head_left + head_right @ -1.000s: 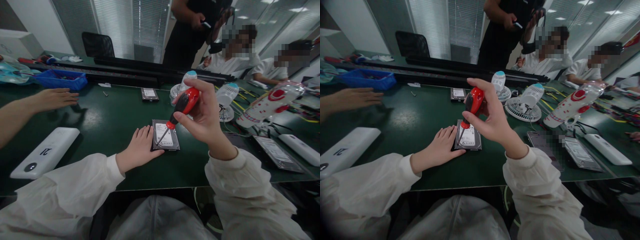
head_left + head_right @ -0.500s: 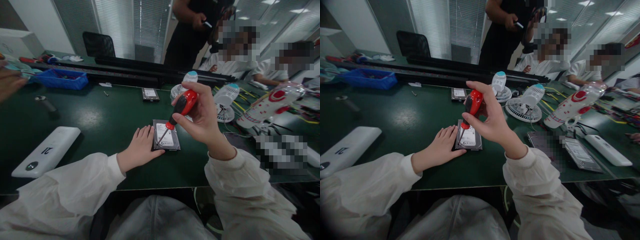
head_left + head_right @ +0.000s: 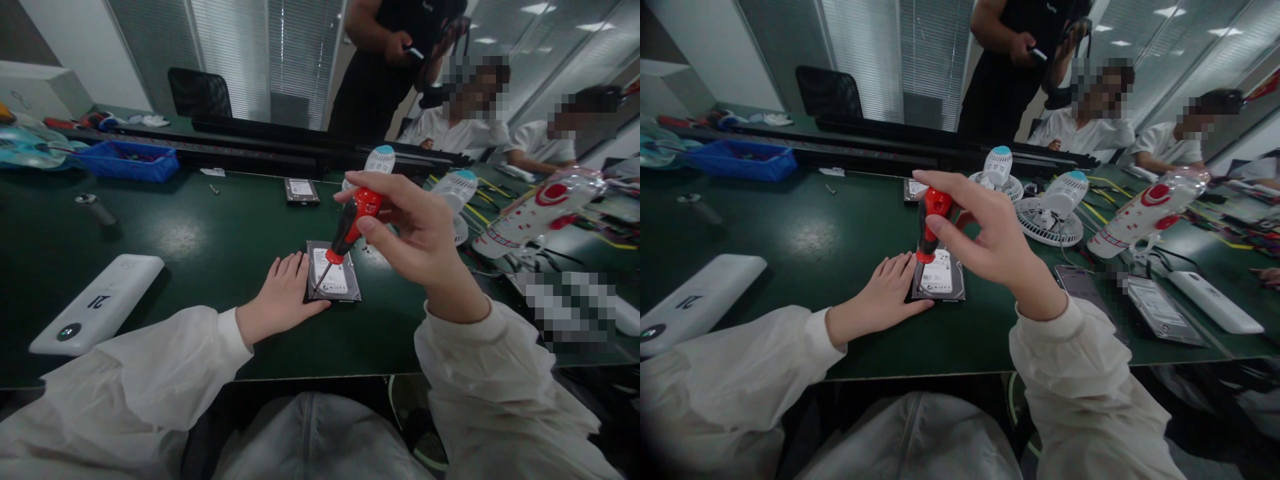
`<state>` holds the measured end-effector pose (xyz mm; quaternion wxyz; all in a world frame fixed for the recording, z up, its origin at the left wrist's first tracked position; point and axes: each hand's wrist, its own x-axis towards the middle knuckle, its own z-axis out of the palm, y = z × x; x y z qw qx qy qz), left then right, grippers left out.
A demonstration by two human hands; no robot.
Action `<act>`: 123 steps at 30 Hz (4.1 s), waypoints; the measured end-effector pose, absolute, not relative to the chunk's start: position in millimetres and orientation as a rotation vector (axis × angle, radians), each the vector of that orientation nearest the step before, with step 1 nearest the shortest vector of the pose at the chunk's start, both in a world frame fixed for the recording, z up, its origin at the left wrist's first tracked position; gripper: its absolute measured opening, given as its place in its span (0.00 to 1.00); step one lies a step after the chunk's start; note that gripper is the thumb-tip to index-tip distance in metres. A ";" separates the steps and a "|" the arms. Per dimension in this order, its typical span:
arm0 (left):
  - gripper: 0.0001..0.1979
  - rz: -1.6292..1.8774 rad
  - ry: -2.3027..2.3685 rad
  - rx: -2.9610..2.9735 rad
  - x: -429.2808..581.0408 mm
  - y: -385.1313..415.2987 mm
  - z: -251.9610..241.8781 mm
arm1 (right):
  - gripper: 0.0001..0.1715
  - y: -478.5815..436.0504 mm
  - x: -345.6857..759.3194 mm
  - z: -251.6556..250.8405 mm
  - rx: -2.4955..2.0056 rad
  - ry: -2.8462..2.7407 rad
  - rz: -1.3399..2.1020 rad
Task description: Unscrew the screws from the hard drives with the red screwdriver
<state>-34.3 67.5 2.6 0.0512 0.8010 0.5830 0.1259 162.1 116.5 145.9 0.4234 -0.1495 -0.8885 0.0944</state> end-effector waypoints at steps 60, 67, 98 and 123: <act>0.49 0.422 1.783 2.461 -34.0 66.8 0.2 | 0.24 131.5 144.6 161.9 -0.421 -2.373 0.046; 0.49 0.411 1.797 2.461 -32.9 66.0 2.0 | 0.24 137.0 145.2 160.0 -0.560 -2.374 -0.057; 0.49 0.415 1.785 2.476 -33.7 65.4 2.6 | 0.19 139.3 154.4 167.9 -0.401 -2.364 0.122; 0.50 0.357 1.787 2.476 -34.0 65.7 3.2 | 0.23 135.6 154.3 167.1 -0.602 -2.489 -0.091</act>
